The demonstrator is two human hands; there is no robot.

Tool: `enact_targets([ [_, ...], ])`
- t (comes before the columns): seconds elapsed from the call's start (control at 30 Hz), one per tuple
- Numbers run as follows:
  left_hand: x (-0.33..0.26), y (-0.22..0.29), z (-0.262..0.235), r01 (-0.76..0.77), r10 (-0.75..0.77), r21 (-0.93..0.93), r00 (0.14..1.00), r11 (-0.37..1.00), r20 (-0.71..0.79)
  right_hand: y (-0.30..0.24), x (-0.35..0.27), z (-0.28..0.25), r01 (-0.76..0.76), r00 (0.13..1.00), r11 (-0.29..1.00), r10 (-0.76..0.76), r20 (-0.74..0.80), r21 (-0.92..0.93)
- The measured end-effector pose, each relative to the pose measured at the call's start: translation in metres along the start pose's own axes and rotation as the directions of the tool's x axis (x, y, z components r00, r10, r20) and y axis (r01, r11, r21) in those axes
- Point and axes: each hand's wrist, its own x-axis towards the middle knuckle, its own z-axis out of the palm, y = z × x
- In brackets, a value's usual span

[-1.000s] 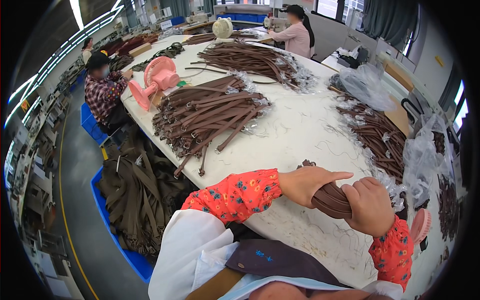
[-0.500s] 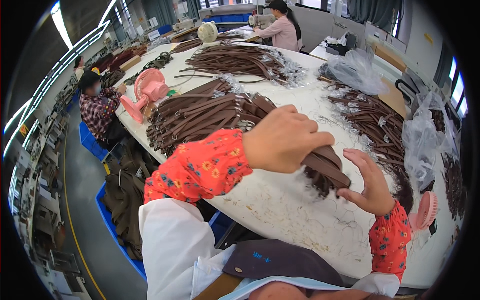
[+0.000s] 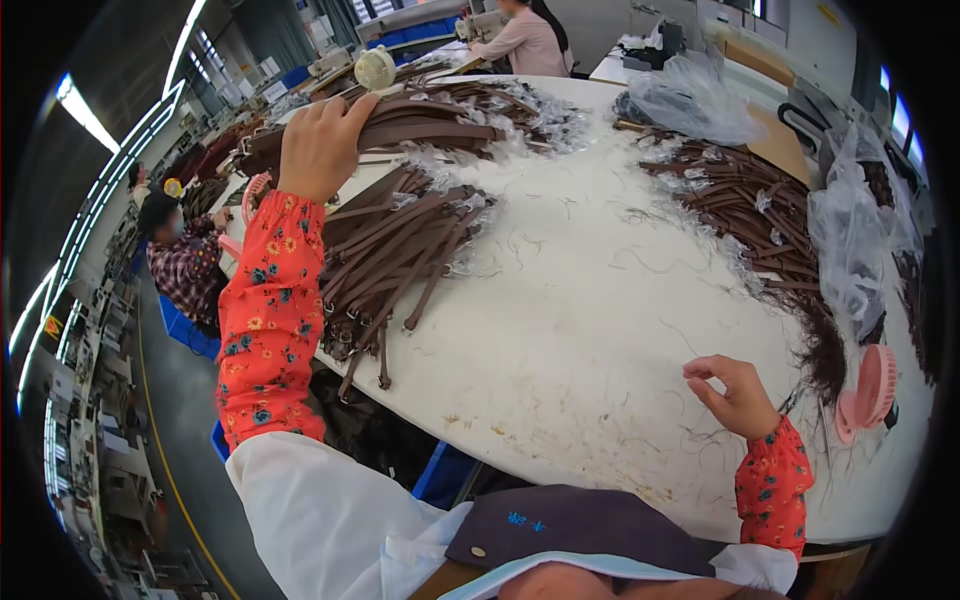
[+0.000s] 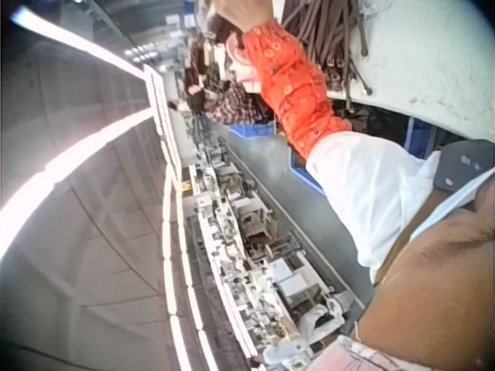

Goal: The person uses a metal tool to attach silver buckles to the ends of brown leather straps. They work on multiple straps individually, then gather the finished items into a bundle and place them on the table.

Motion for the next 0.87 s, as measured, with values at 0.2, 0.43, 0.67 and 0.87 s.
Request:
enact_targets([
  [0.2, -0.121, 0.008, 0.11, 0.229, -0.331, 0.243, 0.723, 0.943, 0.606, 0.019, -0.01, 0.015, -0.075, 0.997, 0.996, 0.075, 0.002, 0.053],
  [0.43, -0.162, 0.009, 0.14, 0.387, -0.378, 0.123, 0.699, 0.914, 0.607, 0.03, -0.028, 0.028, -0.227, 0.973, 0.97, 0.221, 0.071, 0.084],
  [0.67, -0.202, -0.008, 0.141, 0.416, -0.506, 0.307, 0.556, 0.856, 0.659, 0.037, -0.035, 0.051, -0.001, 1.0, 1.0, 0.001, -0.007, -0.015],
  [0.87, -0.193, -0.01, 0.13, 0.543, -0.496, 0.234, 0.405, 0.807, 0.768, 0.052, -0.034, 0.061, 0.117, 0.993, 0.993, -0.118, -0.031, -0.028],
])
